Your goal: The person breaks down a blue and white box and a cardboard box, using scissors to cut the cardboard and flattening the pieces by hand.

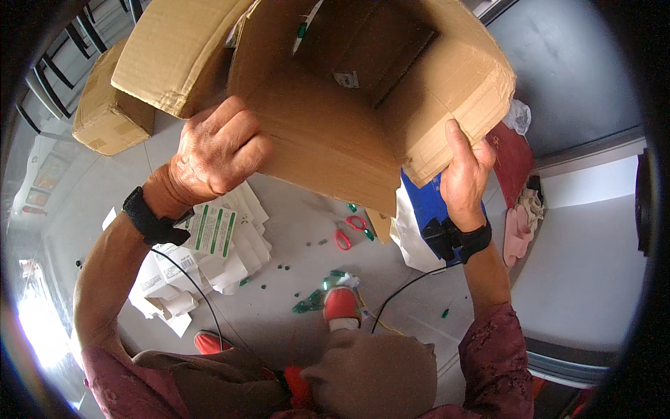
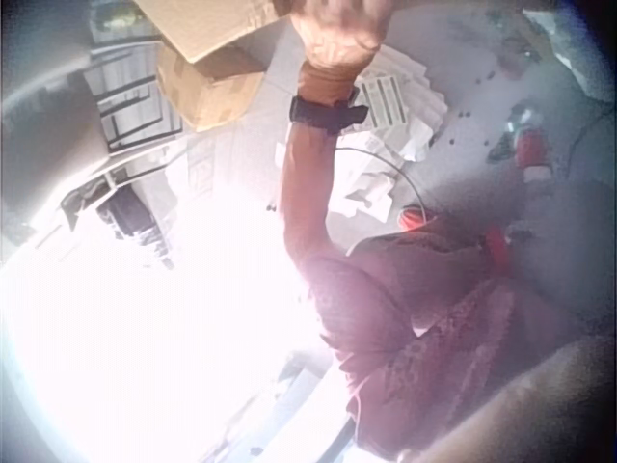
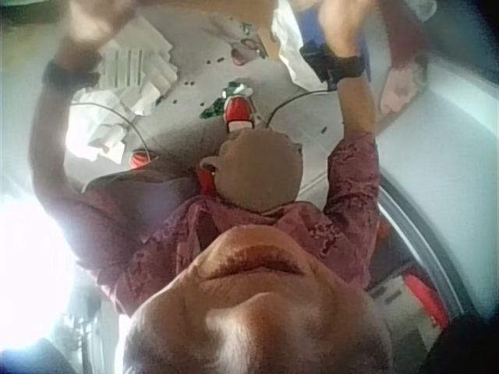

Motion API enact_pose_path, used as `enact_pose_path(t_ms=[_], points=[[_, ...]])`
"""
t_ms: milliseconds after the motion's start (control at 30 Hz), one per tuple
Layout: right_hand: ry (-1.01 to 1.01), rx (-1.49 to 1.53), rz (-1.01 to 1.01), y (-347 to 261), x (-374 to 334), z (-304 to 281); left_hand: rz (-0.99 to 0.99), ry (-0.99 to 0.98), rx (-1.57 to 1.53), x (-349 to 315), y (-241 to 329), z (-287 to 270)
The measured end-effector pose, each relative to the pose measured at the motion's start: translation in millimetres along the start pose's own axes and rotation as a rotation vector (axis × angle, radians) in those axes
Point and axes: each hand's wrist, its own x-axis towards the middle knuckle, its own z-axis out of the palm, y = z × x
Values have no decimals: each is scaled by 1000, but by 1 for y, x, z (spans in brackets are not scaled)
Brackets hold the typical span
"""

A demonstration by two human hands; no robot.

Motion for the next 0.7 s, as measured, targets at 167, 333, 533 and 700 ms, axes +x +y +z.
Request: enact_pose_path(t_ms=[167,333,533,700], points=[[-33,-55,-9,0,-4,0,-47,-61,-15,-3,1,1],[-98,-162,-31,1,-11,5,-104,-195,-12,-11,2,9],[-84,-259,-69,19,-7,17,-567,-666,-201,5,12,23],[78,-191,-40,48,22,48,-315,-477,440,38,35,45]])
